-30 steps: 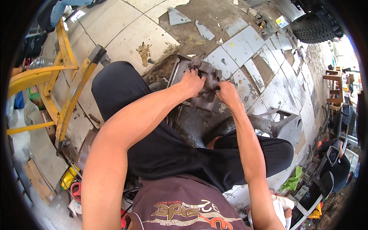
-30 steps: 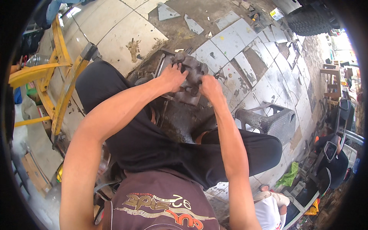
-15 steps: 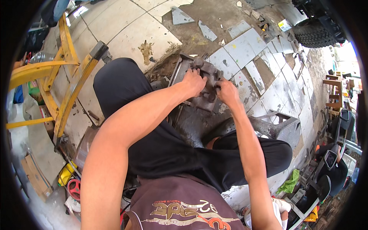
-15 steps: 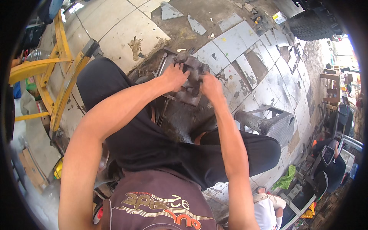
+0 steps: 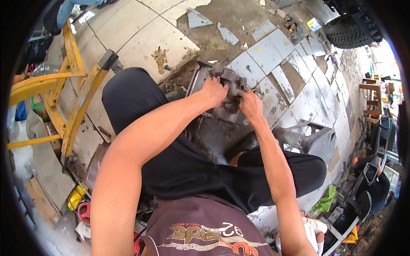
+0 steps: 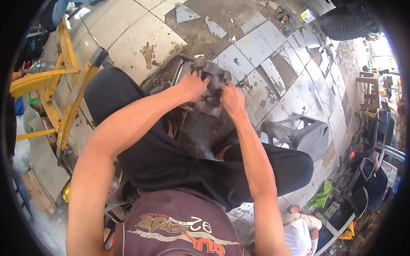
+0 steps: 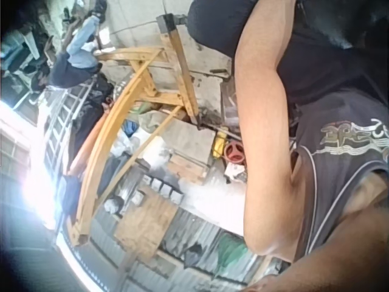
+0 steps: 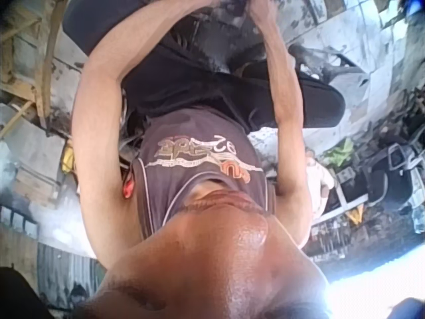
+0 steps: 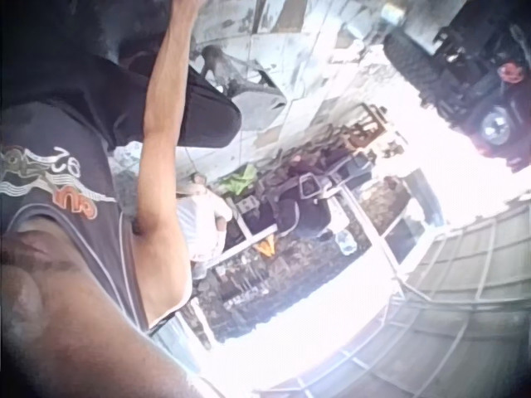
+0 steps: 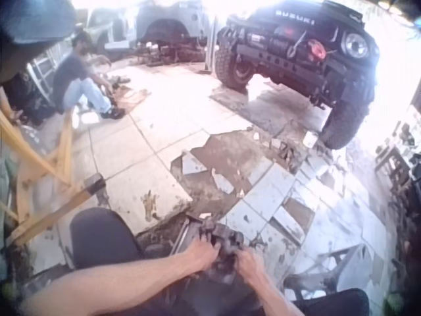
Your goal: The person sits cross-legged on the floor and uses a small metal tool to scrape and clean a dark, greasy metal part resting on their lap. They repeatedly rub the tool against the surface of the part, focusing on specific areas to remove grime.
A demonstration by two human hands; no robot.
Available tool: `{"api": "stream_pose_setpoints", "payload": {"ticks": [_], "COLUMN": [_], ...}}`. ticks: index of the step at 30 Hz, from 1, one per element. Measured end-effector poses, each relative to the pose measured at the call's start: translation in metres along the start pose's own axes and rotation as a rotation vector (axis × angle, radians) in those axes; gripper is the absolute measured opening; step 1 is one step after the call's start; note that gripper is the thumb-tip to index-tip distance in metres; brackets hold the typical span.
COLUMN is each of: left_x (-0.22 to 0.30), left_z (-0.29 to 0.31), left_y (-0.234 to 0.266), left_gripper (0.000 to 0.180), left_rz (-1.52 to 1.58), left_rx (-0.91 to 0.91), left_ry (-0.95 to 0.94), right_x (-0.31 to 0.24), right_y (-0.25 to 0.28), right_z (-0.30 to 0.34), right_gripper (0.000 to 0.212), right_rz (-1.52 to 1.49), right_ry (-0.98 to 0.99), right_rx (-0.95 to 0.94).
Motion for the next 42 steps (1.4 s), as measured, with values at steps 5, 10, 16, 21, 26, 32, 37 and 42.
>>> {"api": "stream_pose_setpoints", "payload": {"ticks": [5, 10, 16, 21, 26, 32, 37, 42], "left_x": [-0.002, -0.001, 0.003, 0.0, 0.0, 0.002, 0.0, 0.003], "left_z": [0.001, 0.001, 0.004, 0.003, 0.002, 0.003, 0.005, 0.008], "left_y": [0.002, 0.005, -0.001, -0.002, -0.001, -0.004, -0.002, -0.003], "left_gripper": [0.078, 0.072, 0.083, 0.083, 0.084, 0.084, 0.084, 0.084], "left_rz": [0.002, 0.04, 0.013, -0.024, -0.01, -0.01, 0.008, -0.003], "left_rx": [0.05, 0.11, 0.001, -0.006, -0.01, -0.006, -0.022, 0.0], "left_ry": [-0.008, -0.013, 0.001, 0.009, -0.012, 0.006, 0.009, -0.011], "right_x": [0.0, 0.004, 0.005, 0.004, 0.021, 0.012, 0.007, 0.009], "right_y": [0.006, 0.004, 0.0, 0.001, -0.018, 0.001, 0.007, -0.007], "right_z": [-0.004, -0.009, 0.002, -0.008, -0.016, -0.015, -0.013, -0.017], "right_gripper": [0.026, 0.023, 0.025, 0.023, 0.02, 0.025, 0.023, 0.022], "right_rz": [-0.041, -0.077, -0.022, 0.003, 0.004, 0.017, 0.017, 0.055], "right_ry": [-0.005, 0.05, -0.029, -0.051, 0.036, 0.0, -0.093, 0.092], "right_rx": [0.03, 0.047, 0.126, 0.048, -0.201, 0.081, -0.052, -0.178]}}
Point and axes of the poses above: each hand's wrist, its own z-axis away from the middle knuckle, its own y-axis out of the back of the hand, x = y × z, the point moved 9 cm from there along -z, towards the middle knuckle, and after that the axes turned 3 degrees about -x, right-handed, at the moved point
